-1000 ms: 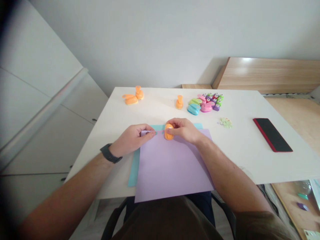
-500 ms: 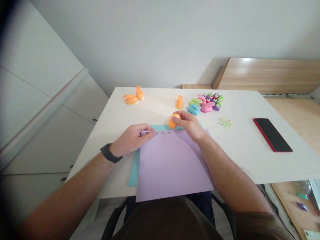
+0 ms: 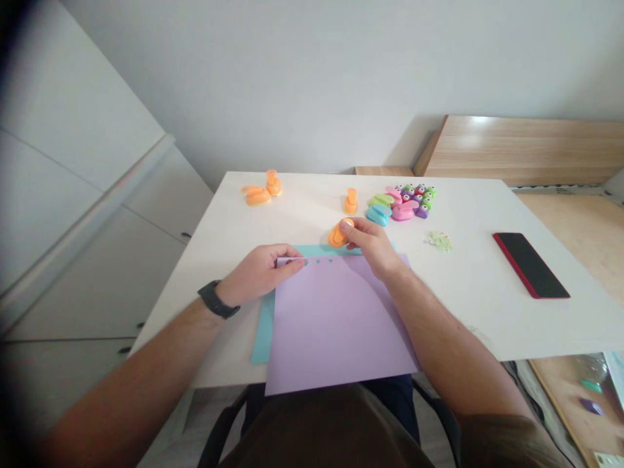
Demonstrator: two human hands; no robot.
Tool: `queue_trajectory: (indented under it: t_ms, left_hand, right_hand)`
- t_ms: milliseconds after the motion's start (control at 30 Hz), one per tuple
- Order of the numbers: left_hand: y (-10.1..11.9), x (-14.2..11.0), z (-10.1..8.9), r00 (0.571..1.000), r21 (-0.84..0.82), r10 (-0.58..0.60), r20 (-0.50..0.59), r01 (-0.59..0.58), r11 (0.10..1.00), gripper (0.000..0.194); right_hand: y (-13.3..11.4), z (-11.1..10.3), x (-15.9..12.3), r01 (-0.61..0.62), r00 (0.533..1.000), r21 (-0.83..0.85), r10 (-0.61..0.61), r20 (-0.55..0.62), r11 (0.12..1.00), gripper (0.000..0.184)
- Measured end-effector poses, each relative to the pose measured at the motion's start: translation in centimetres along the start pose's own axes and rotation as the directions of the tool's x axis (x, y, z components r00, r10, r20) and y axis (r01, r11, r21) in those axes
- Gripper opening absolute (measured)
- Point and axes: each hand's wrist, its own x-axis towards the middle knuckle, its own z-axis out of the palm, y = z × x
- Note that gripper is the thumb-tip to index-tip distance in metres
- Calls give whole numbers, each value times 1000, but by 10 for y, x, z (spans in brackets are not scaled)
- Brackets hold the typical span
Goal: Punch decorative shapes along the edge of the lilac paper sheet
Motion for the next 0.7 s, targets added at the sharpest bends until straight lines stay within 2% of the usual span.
queue_trajectory:
  t_ms: [333,500,700]
  left_hand:
    - [-1,0,1,1000,-16,-3,-13,2,1000,34]
    - [-1,0,1,1000,-23,-10,-2,10,1000,33]
    - [-1,0,1,1000,-16,-2,6,2,1000,35]
  right_hand:
    - [-4,3,1,-94,994,175,101,-32,980,56]
    - [-5,2,3,-152,988,203,157,-7,967,64]
    - [-9,-1,4,-239,971,286,226,79,928,72]
